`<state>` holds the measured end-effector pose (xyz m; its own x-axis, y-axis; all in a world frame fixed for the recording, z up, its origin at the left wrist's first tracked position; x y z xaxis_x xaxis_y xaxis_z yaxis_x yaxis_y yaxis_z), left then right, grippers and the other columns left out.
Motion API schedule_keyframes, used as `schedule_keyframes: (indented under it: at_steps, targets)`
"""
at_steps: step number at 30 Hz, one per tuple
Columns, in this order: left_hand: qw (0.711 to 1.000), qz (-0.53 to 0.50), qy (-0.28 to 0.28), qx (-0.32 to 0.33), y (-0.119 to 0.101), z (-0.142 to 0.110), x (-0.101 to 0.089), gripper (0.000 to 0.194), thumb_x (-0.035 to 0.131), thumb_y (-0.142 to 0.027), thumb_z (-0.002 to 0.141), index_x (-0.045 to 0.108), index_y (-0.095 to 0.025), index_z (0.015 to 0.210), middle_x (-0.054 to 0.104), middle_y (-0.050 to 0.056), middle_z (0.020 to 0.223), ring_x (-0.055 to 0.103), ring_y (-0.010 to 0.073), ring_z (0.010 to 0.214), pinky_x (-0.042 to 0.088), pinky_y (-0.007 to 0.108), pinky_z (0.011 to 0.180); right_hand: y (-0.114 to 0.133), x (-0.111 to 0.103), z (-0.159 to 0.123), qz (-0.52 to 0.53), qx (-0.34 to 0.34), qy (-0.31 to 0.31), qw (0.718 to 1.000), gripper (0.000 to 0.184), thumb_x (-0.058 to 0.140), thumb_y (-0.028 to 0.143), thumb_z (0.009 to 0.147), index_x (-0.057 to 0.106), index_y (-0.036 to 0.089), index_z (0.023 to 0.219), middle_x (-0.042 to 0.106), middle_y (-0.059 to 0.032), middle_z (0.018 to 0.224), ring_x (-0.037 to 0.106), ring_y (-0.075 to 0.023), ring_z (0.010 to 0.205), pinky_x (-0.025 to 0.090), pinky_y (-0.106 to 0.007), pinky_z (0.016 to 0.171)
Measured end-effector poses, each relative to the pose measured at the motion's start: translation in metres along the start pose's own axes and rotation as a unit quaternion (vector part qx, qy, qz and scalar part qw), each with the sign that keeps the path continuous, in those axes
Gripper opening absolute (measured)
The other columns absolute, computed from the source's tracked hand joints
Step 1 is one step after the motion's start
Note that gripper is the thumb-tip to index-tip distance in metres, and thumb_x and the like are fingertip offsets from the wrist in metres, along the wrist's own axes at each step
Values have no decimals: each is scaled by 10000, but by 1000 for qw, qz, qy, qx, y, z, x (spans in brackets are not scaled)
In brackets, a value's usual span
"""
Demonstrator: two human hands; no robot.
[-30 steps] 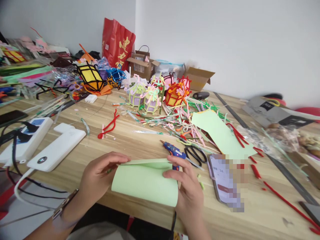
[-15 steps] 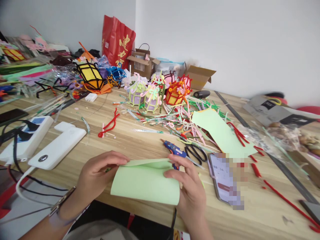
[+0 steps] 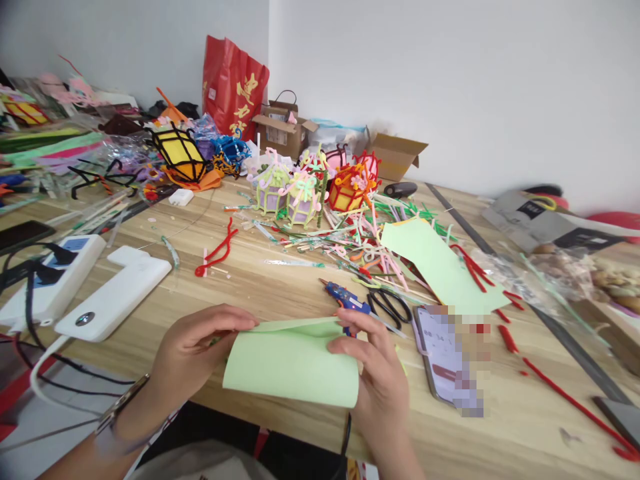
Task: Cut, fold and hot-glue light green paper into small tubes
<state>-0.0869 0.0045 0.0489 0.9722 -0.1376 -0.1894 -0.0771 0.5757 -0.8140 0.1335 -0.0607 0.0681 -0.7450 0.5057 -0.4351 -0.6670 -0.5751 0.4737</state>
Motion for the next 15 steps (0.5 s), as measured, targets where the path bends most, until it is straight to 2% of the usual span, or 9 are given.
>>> schedule_keyframes:
  at_steps: [5, 10, 15]
  targets:
    - [1000, -18, 3, -21, 4, -2, 1, 175, 634, -124, 832, 768, -235, 853, 765, 58, 837, 722, 179, 772, 558, 217, 628, 1, -1, 0, 9, -2, -5, 1000, 149, 612, 113, 854, 692, 238, 847, 661, -94, 1095, 638, -227, 959, 546, -356, 711]
    - [998, -38, -9, -47, 5, -1, 0, 164, 673, -117, 796, 782, -239, 796, 743, 49, 813, 703, 161, 715, 520, 197, 558, 3, -1, 4, 30, -3, -9, 999, 165, 616, 103, 851, 701, 245, 841, 653, -88, 1075, 642, -224, 918, 545, -361, 691]
    - [996, -62, -18, -67, 8, 0, -1, 190, 677, -106, 780, 784, -262, 784, 732, 32, 845, 685, 144, 730, 496, 188, 554, 2, -3, 2, 2, -16, -13, 1000, 155, 627, 123, 848, 706, 256, 849, 645, -75, 1110, 602, -215, 914, 493, -370, 725]
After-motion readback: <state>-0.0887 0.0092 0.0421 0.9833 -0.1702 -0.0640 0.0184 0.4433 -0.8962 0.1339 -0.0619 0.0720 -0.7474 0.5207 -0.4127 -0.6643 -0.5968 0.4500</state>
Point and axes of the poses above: each hand's wrist, its own z-axis towards the middle knuckle, its own x-axis out of the palm, y = z × x, the point moved 9 cm from there along z, towards the middle knuckle
